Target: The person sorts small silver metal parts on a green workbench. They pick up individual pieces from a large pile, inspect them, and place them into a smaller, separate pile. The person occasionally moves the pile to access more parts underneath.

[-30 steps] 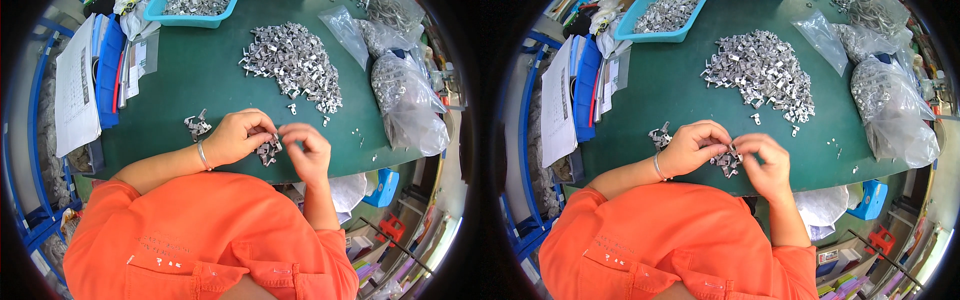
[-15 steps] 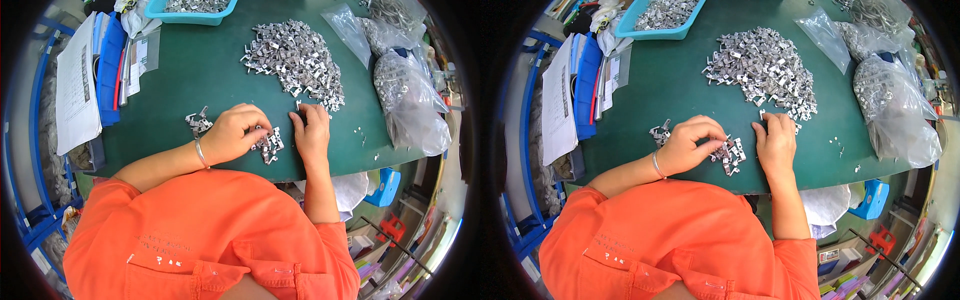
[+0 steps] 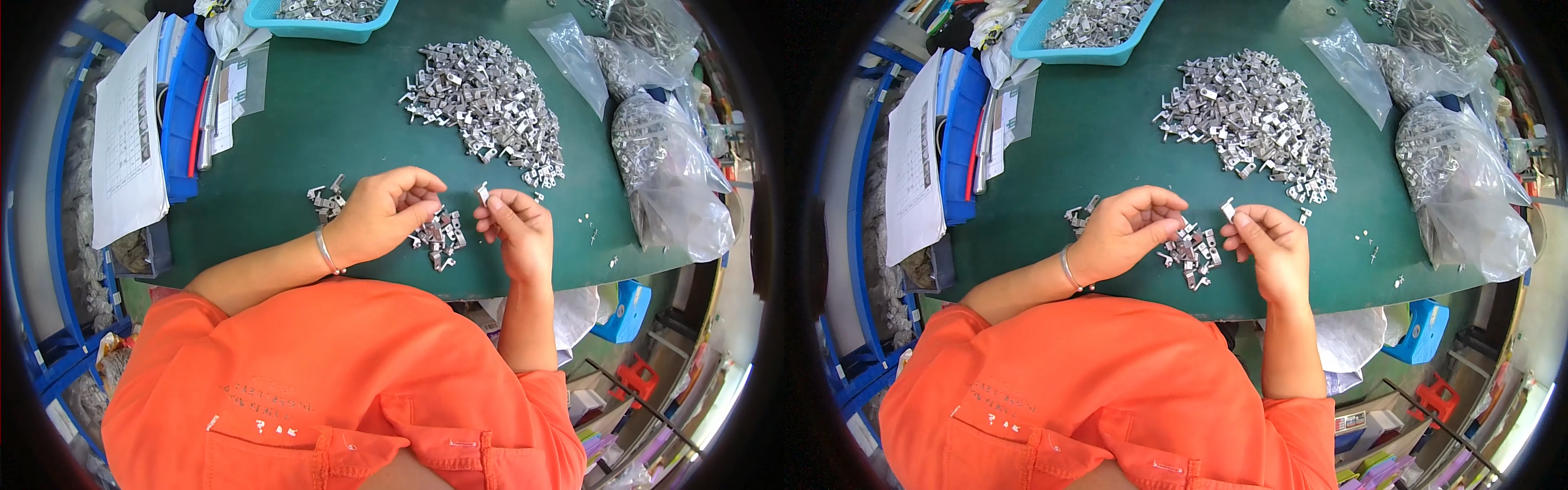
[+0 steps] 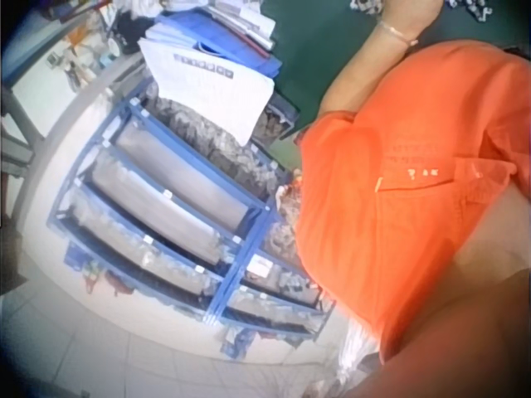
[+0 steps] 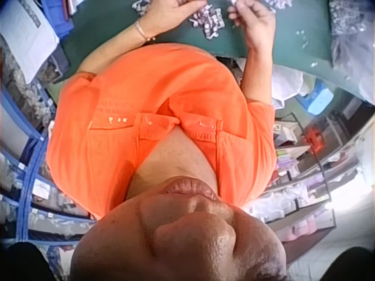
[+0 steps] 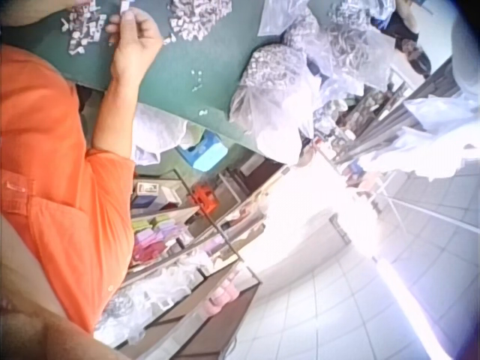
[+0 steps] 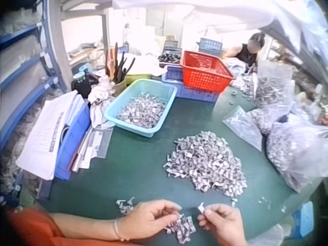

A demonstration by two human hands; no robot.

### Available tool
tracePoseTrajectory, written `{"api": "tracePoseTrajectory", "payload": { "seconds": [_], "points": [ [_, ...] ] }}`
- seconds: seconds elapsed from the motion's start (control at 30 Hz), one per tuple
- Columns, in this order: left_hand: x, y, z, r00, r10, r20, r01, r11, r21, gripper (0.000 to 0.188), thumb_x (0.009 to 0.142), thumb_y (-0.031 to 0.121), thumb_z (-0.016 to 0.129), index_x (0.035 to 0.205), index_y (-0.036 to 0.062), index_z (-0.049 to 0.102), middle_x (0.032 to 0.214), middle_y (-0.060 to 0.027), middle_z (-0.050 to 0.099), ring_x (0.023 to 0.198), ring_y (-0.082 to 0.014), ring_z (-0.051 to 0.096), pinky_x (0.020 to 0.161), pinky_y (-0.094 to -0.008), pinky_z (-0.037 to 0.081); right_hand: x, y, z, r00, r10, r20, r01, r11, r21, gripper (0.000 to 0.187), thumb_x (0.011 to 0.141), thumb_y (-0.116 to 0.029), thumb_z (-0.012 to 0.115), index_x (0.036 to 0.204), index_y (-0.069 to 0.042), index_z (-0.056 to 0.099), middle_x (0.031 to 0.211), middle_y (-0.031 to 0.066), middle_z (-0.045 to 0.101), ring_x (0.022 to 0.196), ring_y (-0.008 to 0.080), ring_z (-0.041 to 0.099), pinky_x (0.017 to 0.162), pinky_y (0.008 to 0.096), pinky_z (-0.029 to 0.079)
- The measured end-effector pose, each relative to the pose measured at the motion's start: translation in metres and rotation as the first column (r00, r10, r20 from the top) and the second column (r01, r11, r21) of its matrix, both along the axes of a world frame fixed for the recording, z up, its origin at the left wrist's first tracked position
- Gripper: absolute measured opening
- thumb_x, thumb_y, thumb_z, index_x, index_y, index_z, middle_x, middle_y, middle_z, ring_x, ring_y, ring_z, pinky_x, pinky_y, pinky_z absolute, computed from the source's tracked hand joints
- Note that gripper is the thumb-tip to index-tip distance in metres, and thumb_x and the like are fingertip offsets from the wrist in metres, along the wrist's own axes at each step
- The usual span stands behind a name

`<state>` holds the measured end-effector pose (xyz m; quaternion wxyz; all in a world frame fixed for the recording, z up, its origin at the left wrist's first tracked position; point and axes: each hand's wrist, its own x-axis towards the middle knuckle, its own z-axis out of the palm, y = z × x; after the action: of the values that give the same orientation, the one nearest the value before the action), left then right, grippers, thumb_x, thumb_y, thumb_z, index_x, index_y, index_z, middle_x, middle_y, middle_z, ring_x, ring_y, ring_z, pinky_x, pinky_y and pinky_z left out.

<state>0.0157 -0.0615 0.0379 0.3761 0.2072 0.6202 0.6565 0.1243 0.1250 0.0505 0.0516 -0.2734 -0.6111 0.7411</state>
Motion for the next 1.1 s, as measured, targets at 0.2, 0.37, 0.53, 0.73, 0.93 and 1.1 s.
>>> {"api": "tracePoseTrajectory", "payload": {
  "seconds": [0.2,0.37,0.53,0.73,0.93,1.1],
  "points": [
    [-0.001,0.001,-0.001,0.755,-0.225,-0.616,0.230,0.971,-0.072,0.018,0.080,0.004,0.068,0.098,0.0033,0.066,0.092,-0.0075,0.067,0.086,-0.0200,0.063,0.077,-0.0309,0.050,0.004,-0.014,0.004,0.894,0.422,-0.152,-0.212,0.696,0.687,0.015,0.073,0.011,0.061,0.083,0.000,0.064,0.083,0.0095,0.066,0.077,0.0202,0.065,0.068,0.0284,0.051],
    [0.004,0.000,-0.008,0.701,-0.179,-0.690,0.196,0.979,-0.055,0.011,0.076,0.002,0.069,0.086,0.0049,0.067,0.089,-0.0071,0.067,0.086,-0.0239,0.062,0.079,-0.0332,0.049,-0.030,0.005,-0.015,0.971,0.172,-0.167,0.080,0.421,0.903,0.014,0.078,0.006,0.060,0.089,0.001,0.064,0.083,0.0137,0.062,0.071,0.0302,0.061,0.064,0.0346,0.049],
    [0.000,-0.004,0.002,0.735,-0.139,-0.663,0.147,0.988,-0.044,0.010,0.076,0.002,0.069,0.085,0.0051,0.068,0.089,-0.0069,0.067,0.086,-0.0237,0.062,0.078,-0.0333,0.049,-0.045,0.021,-0.039,0.991,0.066,-0.113,0.064,0.510,0.858,0.013,0.084,0.000,0.061,0.097,0.001,0.062,0.083,0.0108,0.064,0.068,0.0219,0.061,0.058,0.0299,0.049],
    [-0.004,-0.006,0.002,0.920,-0.083,-0.384,0.062,0.996,-0.066,0.008,0.082,0.000,0.065,0.090,0.0011,0.066,0.089,-0.0053,0.066,0.075,-0.0104,0.062,0.066,-0.0226,0.050,-0.022,0.019,-0.019,0.989,-0.018,-0.146,-0.056,0.871,-0.487,0.016,0.092,-0.007,0.056,0.103,0.003,0.059,0.083,0.0096,0.065,0.068,0.0135,0.059,0.056,0.0234,0.048],
    [-0.001,0.010,0.002,0.994,-0.092,0.066,0.086,0.992,0.095,0.016,0.088,0.004,0.062,0.102,-0.0035,0.061,0.096,-0.0058,0.063,0.082,-0.0106,0.063,0.073,-0.0236,0.053,-0.008,0.009,-0.011,0.974,0.013,-0.228,-0.134,0.840,-0.525,0.013,0.092,-0.004,0.055,0.101,0.003,0.061,0.082,0.0092,0.064,0.069,0.0144,0.060,0.058,0.0247,0.049],
    [-0.003,0.007,-0.001,0.949,-0.123,-0.291,0.145,0.988,0.058,0.009,0.083,0.002,0.068,0.091,-0.0004,0.064,0.094,-0.0079,0.063,0.080,-0.0129,0.064,0.070,-0.0251,0.053,-0.002,-0.005,0.002,0.908,0.341,-0.244,-0.321,0.940,0.116,0.012,0.086,0.005,0.059,0.095,0.002,0.067,0.086,0.0087,0.064,0.073,0.0148,0.061,0.065,0.0263,0.050]
  ]
}}
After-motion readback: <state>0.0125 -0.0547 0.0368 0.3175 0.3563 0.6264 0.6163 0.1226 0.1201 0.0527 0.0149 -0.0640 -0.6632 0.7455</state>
